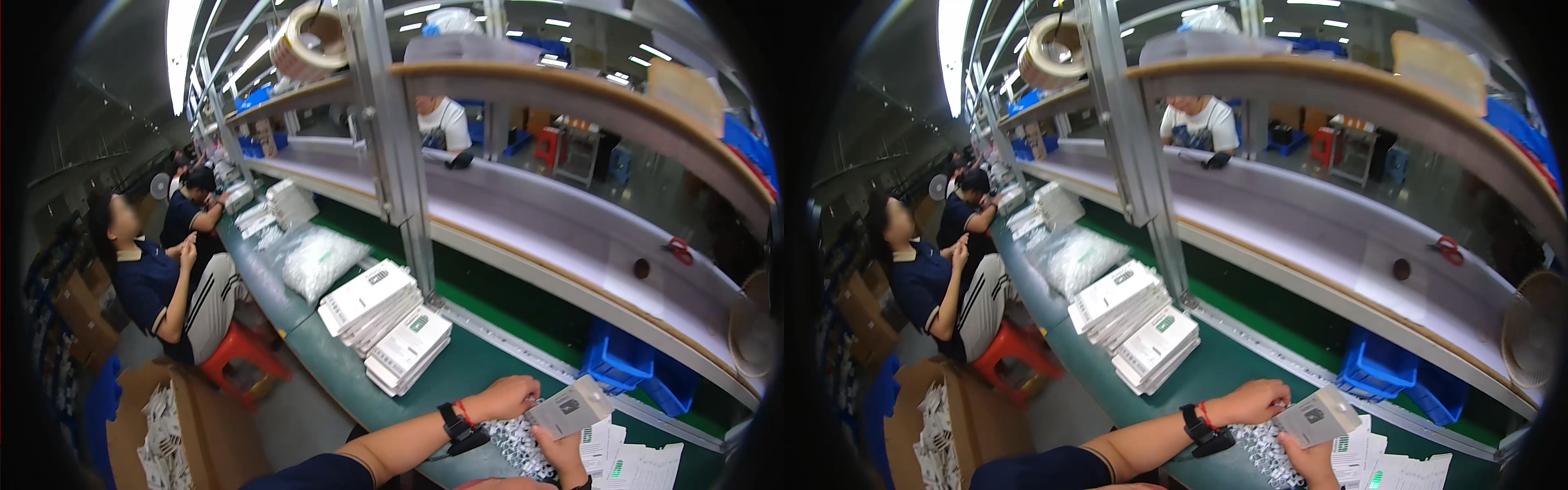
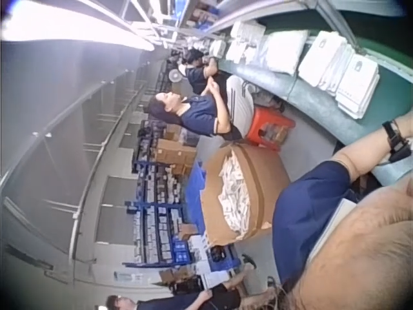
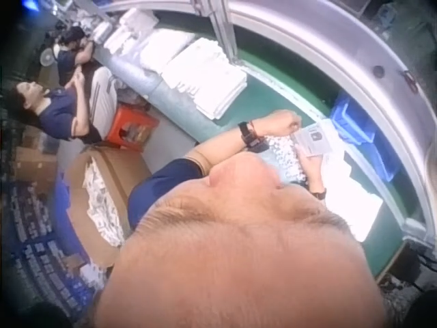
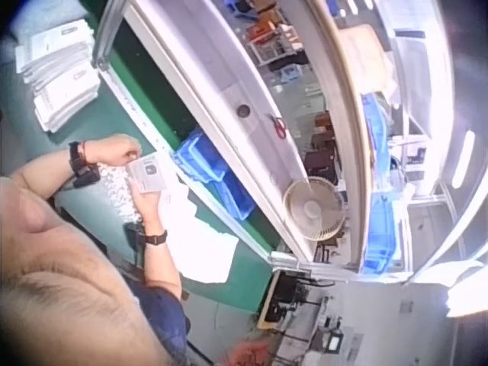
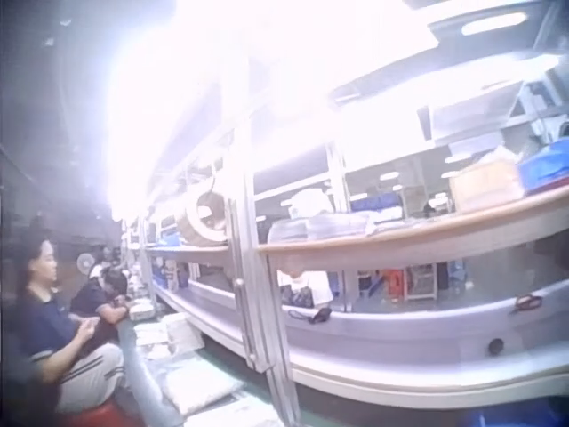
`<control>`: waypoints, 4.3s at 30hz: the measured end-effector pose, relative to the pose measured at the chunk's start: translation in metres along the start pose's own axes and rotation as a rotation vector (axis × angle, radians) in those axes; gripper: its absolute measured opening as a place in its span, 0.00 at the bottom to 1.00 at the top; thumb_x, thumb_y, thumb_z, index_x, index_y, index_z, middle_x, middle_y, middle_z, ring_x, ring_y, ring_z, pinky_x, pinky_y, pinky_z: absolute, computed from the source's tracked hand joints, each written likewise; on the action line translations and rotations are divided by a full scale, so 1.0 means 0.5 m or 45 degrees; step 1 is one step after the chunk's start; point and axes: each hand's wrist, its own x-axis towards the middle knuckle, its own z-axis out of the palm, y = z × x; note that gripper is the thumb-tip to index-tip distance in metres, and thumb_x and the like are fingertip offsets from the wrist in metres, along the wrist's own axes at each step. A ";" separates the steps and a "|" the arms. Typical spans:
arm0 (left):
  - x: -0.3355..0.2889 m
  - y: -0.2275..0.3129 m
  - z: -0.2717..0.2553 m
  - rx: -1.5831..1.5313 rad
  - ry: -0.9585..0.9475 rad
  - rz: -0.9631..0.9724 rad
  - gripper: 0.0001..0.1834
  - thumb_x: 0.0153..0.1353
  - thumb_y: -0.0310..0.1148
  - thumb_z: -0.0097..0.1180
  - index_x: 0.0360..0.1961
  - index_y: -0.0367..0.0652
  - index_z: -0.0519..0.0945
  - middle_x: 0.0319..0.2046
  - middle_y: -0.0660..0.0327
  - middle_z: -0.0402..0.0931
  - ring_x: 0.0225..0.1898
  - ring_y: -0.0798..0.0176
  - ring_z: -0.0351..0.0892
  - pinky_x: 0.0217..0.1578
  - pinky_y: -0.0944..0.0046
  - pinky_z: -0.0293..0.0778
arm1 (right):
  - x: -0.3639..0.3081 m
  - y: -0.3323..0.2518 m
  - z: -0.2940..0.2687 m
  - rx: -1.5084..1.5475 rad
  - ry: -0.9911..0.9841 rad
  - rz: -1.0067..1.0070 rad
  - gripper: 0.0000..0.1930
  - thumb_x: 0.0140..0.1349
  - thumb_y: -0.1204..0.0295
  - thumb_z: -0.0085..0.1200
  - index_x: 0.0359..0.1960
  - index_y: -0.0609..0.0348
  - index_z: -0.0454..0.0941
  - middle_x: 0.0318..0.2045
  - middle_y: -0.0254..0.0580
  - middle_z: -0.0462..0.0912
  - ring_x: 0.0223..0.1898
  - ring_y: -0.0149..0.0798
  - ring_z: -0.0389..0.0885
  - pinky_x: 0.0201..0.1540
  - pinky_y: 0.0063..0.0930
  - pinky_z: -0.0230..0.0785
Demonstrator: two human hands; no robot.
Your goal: The recorder is packaging small items into boxes on an assembly line.
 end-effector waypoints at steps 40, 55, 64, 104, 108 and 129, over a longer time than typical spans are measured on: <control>0.019 -0.015 -0.003 0.028 0.027 -0.050 0.08 0.49 0.28 0.57 0.32 0.40 0.83 0.30 0.52 0.80 0.31 0.50 0.80 0.33 0.57 0.75 | 0.016 -0.005 -0.009 0.015 -0.019 -0.120 0.22 0.52 0.65 0.65 0.47 0.61 0.79 0.44 0.52 0.83 0.46 0.49 0.82 0.49 0.36 0.73; 0.009 -0.017 0.013 -0.014 0.004 0.116 0.06 0.44 0.24 0.57 0.26 0.43 0.80 0.26 0.56 0.81 0.31 0.51 0.80 0.31 0.55 0.73 | 0.000 0.056 -0.003 0.092 0.085 0.056 0.22 0.51 0.76 0.66 0.47 0.70 0.73 0.42 0.48 0.80 0.42 0.40 0.80 0.48 0.33 0.71; 0.015 -0.015 0.015 -0.075 -0.008 0.061 0.07 0.41 0.23 0.59 0.26 0.42 0.82 0.26 0.56 0.81 0.32 0.52 0.81 0.31 0.56 0.74 | 0.002 0.031 -0.005 0.080 0.052 0.042 0.23 0.53 0.73 0.64 0.49 0.70 0.73 0.44 0.47 0.79 0.46 0.39 0.77 0.52 0.32 0.68; 0.009 -0.035 0.013 0.022 0.060 0.123 0.05 0.44 0.24 0.57 0.25 0.41 0.78 0.26 0.52 0.78 0.32 0.45 0.79 0.32 0.52 0.73 | 0.007 0.005 0.004 -0.016 0.012 -0.038 0.16 0.52 0.75 0.65 0.43 0.66 0.79 0.39 0.43 0.82 0.41 0.36 0.81 0.45 0.30 0.72; 0.005 -0.027 0.004 0.066 0.021 0.099 0.05 0.47 0.28 0.59 0.27 0.41 0.78 0.29 0.52 0.79 0.35 0.45 0.79 0.35 0.52 0.74 | 0.012 -0.006 0.010 0.043 0.043 -0.082 0.16 0.52 0.74 0.65 0.43 0.65 0.79 0.38 0.43 0.83 0.41 0.37 0.81 0.44 0.30 0.73; 0.007 -0.006 -0.010 -0.018 -0.056 -0.008 0.08 0.50 0.24 0.53 0.33 0.37 0.80 0.33 0.50 0.79 0.33 0.46 0.79 0.33 0.55 0.75 | 0.009 -0.008 0.000 -0.009 -0.052 -0.037 0.20 0.52 0.70 0.65 0.46 0.65 0.78 0.41 0.47 0.83 0.43 0.40 0.82 0.45 0.32 0.74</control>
